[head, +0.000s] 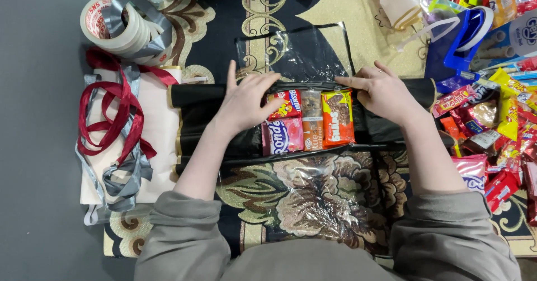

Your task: Wrapping several snack bars in black plastic film to create a gift package at a design station.

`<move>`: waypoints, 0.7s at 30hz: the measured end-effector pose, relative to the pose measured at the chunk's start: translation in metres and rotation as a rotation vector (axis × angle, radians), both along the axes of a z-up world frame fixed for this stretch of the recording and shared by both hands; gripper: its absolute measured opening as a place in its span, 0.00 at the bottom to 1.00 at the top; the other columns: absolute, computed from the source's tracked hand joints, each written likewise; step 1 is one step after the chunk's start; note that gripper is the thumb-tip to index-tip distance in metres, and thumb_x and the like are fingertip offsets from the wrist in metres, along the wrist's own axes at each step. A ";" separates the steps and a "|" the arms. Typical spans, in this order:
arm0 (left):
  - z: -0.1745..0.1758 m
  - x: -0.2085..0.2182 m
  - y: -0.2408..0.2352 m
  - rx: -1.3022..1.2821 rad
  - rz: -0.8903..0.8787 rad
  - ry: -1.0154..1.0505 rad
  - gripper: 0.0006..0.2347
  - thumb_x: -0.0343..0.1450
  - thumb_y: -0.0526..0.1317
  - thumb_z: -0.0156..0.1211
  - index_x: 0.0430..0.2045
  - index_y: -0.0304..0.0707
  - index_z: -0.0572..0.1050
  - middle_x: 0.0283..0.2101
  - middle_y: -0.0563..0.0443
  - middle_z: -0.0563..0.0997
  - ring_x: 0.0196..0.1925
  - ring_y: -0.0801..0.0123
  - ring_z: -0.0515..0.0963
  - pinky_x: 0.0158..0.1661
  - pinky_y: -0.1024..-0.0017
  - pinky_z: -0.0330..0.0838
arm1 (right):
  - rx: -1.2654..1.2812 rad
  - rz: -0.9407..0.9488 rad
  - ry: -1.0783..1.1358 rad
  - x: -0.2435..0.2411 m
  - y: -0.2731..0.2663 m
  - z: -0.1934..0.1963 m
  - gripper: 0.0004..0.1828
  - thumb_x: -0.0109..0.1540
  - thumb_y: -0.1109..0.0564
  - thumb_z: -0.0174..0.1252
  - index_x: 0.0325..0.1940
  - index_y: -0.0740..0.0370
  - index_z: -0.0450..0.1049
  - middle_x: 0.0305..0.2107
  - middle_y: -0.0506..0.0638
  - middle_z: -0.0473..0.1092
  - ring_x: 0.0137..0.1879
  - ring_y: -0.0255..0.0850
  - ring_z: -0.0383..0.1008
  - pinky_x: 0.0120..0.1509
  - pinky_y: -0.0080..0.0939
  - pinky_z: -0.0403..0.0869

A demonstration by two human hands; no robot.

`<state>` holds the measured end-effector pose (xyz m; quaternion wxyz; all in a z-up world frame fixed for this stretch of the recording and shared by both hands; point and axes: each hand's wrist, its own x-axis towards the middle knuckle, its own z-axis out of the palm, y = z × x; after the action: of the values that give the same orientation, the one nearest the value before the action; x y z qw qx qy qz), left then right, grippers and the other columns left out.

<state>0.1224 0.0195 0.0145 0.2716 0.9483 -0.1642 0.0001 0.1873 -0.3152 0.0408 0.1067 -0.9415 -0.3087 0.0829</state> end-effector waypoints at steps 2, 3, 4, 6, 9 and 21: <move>-0.008 -0.002 -0.007 0.042 -0.053 0.002 0.29 0.71 0.63 0.54 0.62 0.47 0.70 0.62 0.45 0.76 0.66 0.56 0.73 0.68 0.31 0.18 | 0.003 0.022 -0.059 0.006 -0.015 -0.027 0.23 0.63 0.63 0.57 0.59 0.44 0.79 0.44 0.48 0.76 0.60 0.48 0.75 0.82 0.58 0.57; -0.011 -0.003 -0.011 0.086 -0.106 0.005 0.35 0.67 0.68 0.58 0.64 0.46 0.68 0.61 0.45 0.76 0.66 0.55 0.72 0.67 0.29 0.17 | 0.007 0.045 -0.118 0.010 -0.022 -0.041 0.20 0.64 0.62 0.58 0.55 0.42 0.81 0.43 0.44 0.75 0.58 0.45 0.76 0.82 0.57 0.58; -0.014 -0.005 -0.010 0.085 -0.108 0.005 0.35 0.67 0.68 0.58 0.64 0.46 0.68 0.61 0.45 0.76 0.66 0.55 0.72 0.67 0.29 0.17 | 0.007 0.043 -0.118 0.007 -0.023 -0.042 0.20 0.64 0.62 0.58 0.55 0.42 0.81 0.43 0.44 0.75 0.58 0.45 0.76 0.82 0.57 0.58; -0.020 -0.009 -0.011 0.092 -0.143 -0.006 0.34 0.68 0.66 0.58 0.63 0.45 0.69 0.59 0.47 0.76 0.65 0.56 0.72 0.66 0.27 0.16 | 0.033 0.048 -0.201 0.001 -0.026 -0.046 0.14 0.65 0.61 0.59 0.49 0.44 0.83 0.41 0.43 0.76 0.56 0.42 0.76 0.80 0.56 0.62; -0.020 -0.010 -0.012 0.092 -0.154 -0.042 0.33 0.69 0.67 0.57 0.61 0.45 0.70 0.57 0.47 0.77 0.63 0.56 0.73 0.65 0.25 0.16 | 0.040 0.052 -0.364 0.003 -0.029 -0.044 0.12 0.67 0.58 0.60 0.47 0.38 0.83 0.41 0.36 0.74 0.55 0.35 0.74 0.83 0.52 0.60; -0.013 -0.015 -0.014 0.112 -0.117 -0.042 0.34 0.69 0.69 0.54 0.62 0.47 0.70 0.60 0.48 0.76 0.65 0.58 0.72 0.65 0.25 0.15 | 0.197 -0.231 -0.627 -0.020 -0.042 -0.081 0.09 0.59 0.56 0.68 0.37 0.42 0.75 0.33 0.36 0.66 0.44 0.36 0.73 0.55 0.39 0.74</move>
<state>0.1076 0.0050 0.0019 0.2143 0.9505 -0.2248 -0.0050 0.1671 -0.3568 -0.0399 0.1056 -0.9351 -0.2245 -0.2531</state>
